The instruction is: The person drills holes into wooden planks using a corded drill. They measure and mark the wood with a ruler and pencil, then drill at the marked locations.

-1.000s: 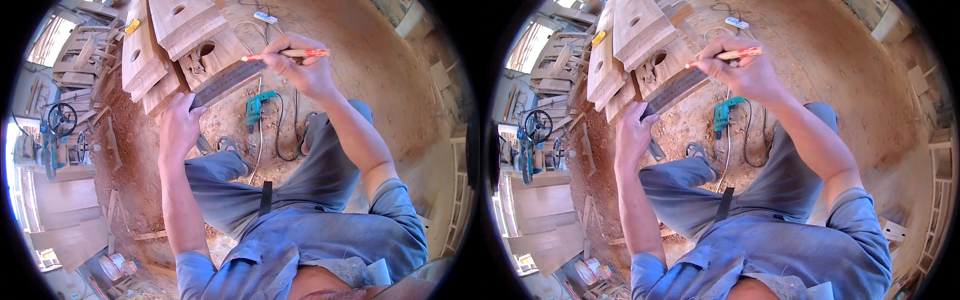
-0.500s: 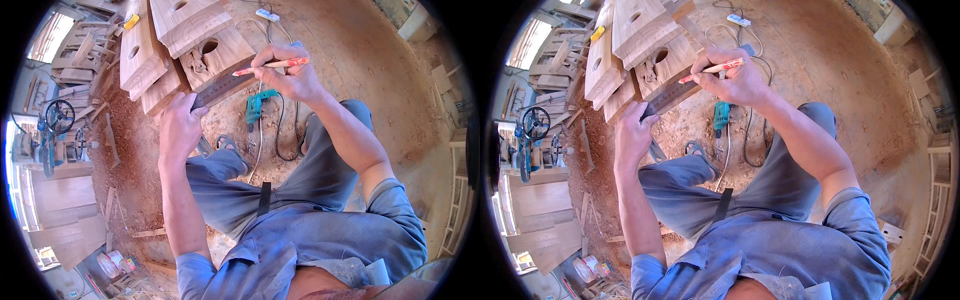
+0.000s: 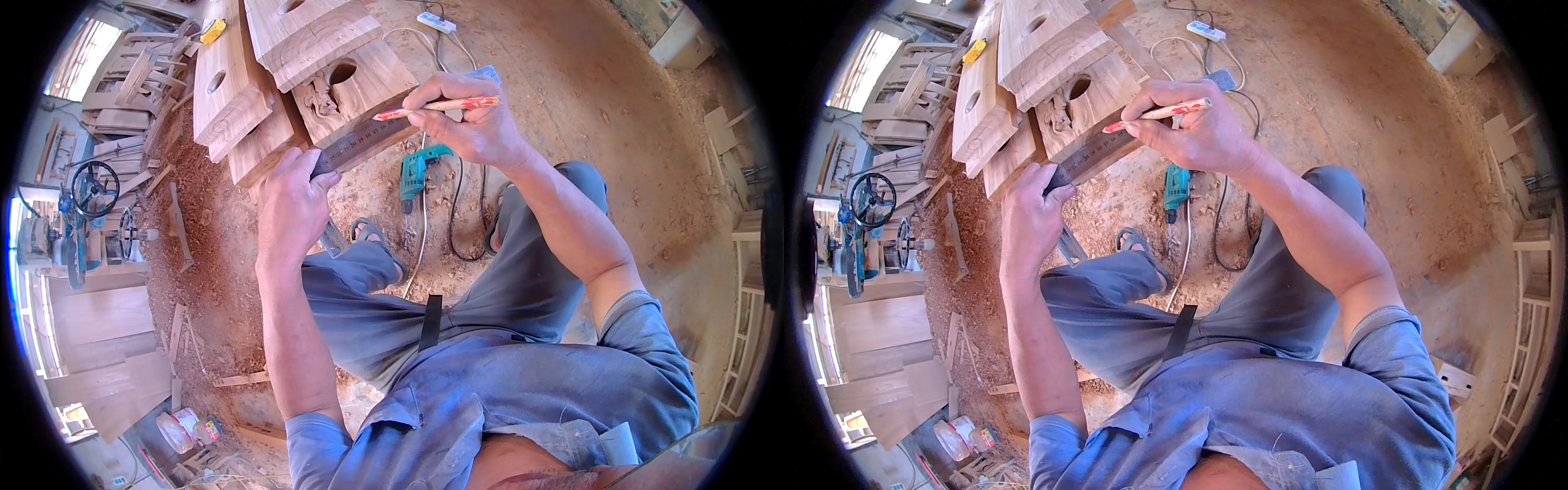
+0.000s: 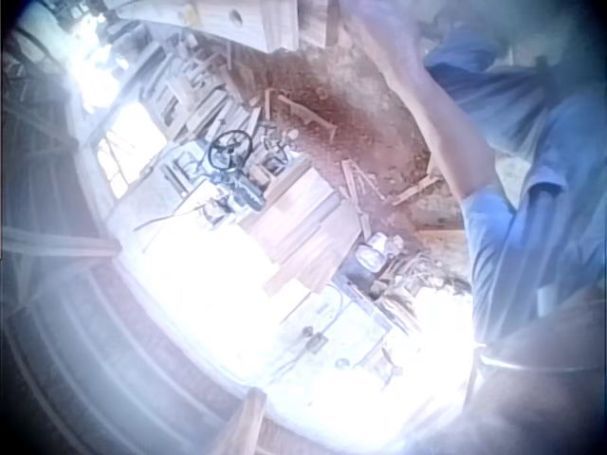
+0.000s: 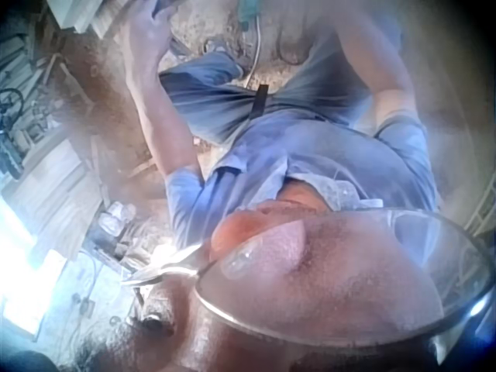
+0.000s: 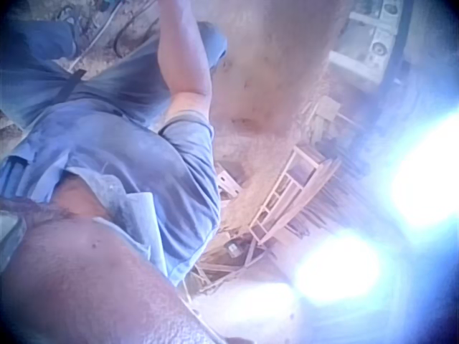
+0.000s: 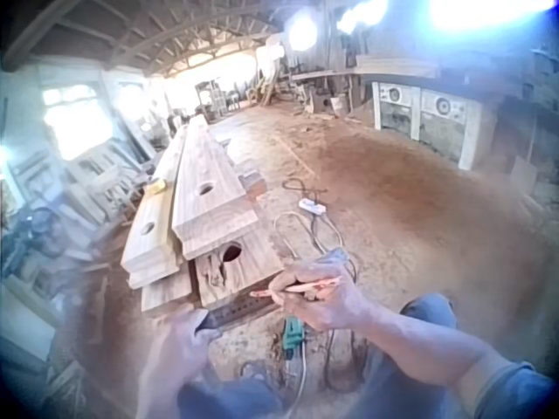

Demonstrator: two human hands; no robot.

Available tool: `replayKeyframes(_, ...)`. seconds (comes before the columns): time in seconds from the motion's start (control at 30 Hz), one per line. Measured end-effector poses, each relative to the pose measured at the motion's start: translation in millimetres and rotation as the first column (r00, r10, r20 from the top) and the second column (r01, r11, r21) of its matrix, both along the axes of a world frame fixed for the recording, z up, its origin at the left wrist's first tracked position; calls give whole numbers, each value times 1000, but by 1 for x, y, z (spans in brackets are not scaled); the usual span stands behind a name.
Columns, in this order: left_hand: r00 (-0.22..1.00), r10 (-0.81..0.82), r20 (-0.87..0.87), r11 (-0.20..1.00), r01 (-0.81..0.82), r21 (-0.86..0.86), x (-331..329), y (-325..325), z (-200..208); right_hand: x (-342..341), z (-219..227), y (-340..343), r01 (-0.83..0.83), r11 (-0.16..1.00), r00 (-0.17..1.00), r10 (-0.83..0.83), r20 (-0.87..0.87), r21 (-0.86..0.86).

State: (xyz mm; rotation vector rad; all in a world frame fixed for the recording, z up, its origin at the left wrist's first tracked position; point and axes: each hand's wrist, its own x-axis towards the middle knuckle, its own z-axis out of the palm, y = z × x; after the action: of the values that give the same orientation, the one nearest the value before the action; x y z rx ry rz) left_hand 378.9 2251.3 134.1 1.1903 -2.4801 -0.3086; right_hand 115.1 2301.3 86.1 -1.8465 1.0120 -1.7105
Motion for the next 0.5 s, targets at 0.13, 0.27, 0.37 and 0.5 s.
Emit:
replayKeyframes(0.13,1000,-2,6,1000,2,-9,0,0,0,1,-1,-1,-16,1000,1000,16,17,5)
replayKeyframes(0.27,1000,8,-16,1000,-8,6,1,0,-1,1,1,-1,3,1000,1000,-4,-15,-19)
replayKeyframes(0.37,1000,10,-23,1000,-10,6,1,0,-1,1,1,-1,-4,1000,1000,4,-9,0)
replayKeyframes(0.5,1000,2,-7,1000,-2,1,1,0,-1,-1,0,0,-13,1000,1000,13,-5,18)
